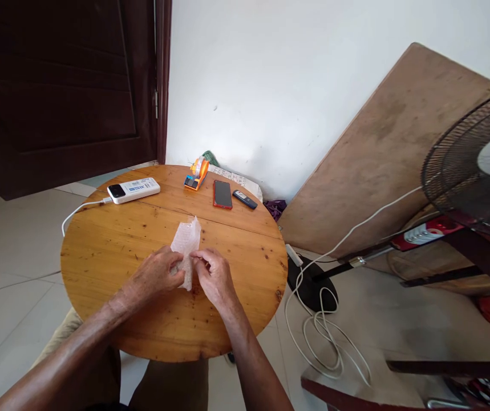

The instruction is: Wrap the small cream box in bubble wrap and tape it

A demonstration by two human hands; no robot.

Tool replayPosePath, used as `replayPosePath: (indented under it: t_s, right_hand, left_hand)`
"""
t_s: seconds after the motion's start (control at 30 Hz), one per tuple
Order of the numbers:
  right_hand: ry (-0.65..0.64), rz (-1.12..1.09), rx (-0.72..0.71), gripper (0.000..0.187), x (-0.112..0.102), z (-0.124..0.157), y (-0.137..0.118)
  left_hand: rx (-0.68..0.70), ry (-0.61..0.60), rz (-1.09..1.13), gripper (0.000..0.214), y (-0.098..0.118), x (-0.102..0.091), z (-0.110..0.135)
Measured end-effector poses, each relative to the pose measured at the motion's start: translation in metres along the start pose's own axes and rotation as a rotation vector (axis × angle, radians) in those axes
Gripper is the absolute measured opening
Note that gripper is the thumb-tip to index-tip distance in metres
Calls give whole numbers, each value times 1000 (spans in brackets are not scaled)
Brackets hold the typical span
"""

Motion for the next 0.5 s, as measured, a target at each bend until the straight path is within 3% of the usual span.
replayPosePath:
  t_s: [0.1, 0.27, 0.5]
  right_hand:
    - [-12, -12, -36, 23, 5, 1, -3]
    - [-75, 33, -23, 23, 4, -3, -5]
    - [-96, 12, -12, 23, 1, -6, 2]
  left_hand:
    - [-8, -5, 12, 23, -1, 1, 0]
    - [-1, 65, 77, 58, -2, 8, 2]
    - [12, 94, 58, 49, -3, 10, 3]
Point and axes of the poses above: each hand's wrist, its own z-axis away from the middle knuckle, its own x-axis out of the palm, y = z × x, the point moved 3 cm from there along -z, towards the middle knuckle, and after that the axes turned 2 degrees about -z, right-handed, at the moved point
